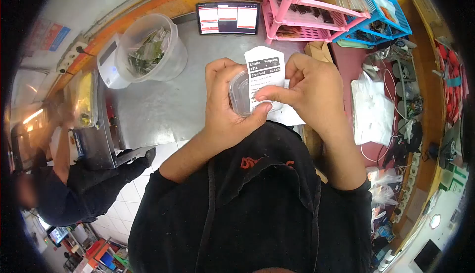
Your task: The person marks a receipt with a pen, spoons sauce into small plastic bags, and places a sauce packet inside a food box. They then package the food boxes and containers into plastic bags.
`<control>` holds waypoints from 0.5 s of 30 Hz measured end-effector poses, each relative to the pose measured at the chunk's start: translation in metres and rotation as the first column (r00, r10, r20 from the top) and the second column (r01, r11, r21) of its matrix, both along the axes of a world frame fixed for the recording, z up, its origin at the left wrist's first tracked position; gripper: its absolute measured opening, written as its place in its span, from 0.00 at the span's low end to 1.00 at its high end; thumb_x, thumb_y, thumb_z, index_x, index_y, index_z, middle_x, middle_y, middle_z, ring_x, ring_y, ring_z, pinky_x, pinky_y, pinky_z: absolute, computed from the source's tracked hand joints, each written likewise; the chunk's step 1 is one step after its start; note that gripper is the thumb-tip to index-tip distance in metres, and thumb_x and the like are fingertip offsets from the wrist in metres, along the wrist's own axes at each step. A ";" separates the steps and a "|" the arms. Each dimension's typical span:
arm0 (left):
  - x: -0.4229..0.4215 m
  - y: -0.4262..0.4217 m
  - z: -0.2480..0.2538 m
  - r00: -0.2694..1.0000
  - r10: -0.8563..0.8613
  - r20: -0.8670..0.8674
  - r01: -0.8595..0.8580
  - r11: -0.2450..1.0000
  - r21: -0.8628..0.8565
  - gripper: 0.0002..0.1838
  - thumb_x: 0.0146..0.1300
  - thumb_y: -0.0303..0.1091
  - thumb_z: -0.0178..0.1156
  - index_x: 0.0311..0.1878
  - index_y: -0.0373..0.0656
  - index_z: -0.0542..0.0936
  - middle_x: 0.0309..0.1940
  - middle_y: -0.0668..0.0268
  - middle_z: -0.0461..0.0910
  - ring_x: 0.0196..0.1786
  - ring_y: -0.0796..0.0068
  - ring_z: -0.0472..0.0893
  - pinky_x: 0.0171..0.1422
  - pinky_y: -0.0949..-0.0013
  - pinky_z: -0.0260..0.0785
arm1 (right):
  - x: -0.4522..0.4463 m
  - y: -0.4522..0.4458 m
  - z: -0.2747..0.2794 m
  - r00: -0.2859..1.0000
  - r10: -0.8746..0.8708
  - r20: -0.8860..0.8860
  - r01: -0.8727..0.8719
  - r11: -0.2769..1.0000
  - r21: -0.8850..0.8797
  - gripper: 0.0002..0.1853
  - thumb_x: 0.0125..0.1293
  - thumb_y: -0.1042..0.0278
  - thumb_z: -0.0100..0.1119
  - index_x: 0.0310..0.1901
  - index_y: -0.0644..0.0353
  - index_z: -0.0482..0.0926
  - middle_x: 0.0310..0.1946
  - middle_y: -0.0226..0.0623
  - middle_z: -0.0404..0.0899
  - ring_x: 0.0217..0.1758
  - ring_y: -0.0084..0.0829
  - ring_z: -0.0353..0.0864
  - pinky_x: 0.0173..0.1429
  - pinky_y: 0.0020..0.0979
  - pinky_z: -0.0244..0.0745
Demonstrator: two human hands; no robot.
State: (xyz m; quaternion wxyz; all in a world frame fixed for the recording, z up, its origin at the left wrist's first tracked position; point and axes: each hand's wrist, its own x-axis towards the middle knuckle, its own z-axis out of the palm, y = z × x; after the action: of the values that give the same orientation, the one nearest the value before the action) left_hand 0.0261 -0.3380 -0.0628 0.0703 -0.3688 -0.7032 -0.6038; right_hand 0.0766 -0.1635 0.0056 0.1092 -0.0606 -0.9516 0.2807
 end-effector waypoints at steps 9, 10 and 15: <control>-0.003 0.001 -0.006 0.975 -0.182 0.124 0.161 0.973 0.164 0.35 0.50 0.30 0.71 0.60 0.38 0.64 0.52 0.57 0.62 0.58 0.65 0.67 0.62 0.63 0.64 | -0.005 0.010 -0.032 0.967 0.115 -0.229 -0.191 0.920 -0.342 0.31 0.36 0.42 0.80 0.33 0.59 0.77 0.33 0.35 0.76 0.38 0.27 0.75 0.44 0.27 0.69; -0.001 0.002 -0.004 0.974 -0.190 0.124 0.168 0.972 0.165 0.35 0.50 0.30 0.71 0.60 0.38 0.64 0.52 0.57 0.62 0.58 0.65 0.67 0.62 0.63 0.64 | -0.003 0.012 -0.037 0.972 0.128 -0.196 -0.214 0.823 -0.526 0.33 0.38 0.41 0.80 0.37 0.59 0.77 0.37 0.34 0.75 0.42 0.26 0.73 0.47 0.26 0.68; 0.006 -0.002 0.002 0.814 -0.377 0.441 0.227 0.906 0.357 0.35 0.55 0.30 0.68 0.63 0.37 0.60 0.56 0.58 0.65 0.60 0.70 0.71 0.63 0.63 0.67 | 0.011 0.022 -0.058 0.939 0.222 -0.261 -0.317 0.272 -0.909 0.43 0.53 0.26 0.62 0.52 0.64 0.72 0.44 0.30 0.75 0.44 0.25 0.73 0.50 0.28 0.66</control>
State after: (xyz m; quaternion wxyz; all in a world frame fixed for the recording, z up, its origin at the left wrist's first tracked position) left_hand 0.0316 -0.3399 -0.0611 -0.1594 -0.2932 -0.5331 -0.7774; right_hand 0.0880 -0.1416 -0.0522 0.0433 0.0612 -0.6010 0.7957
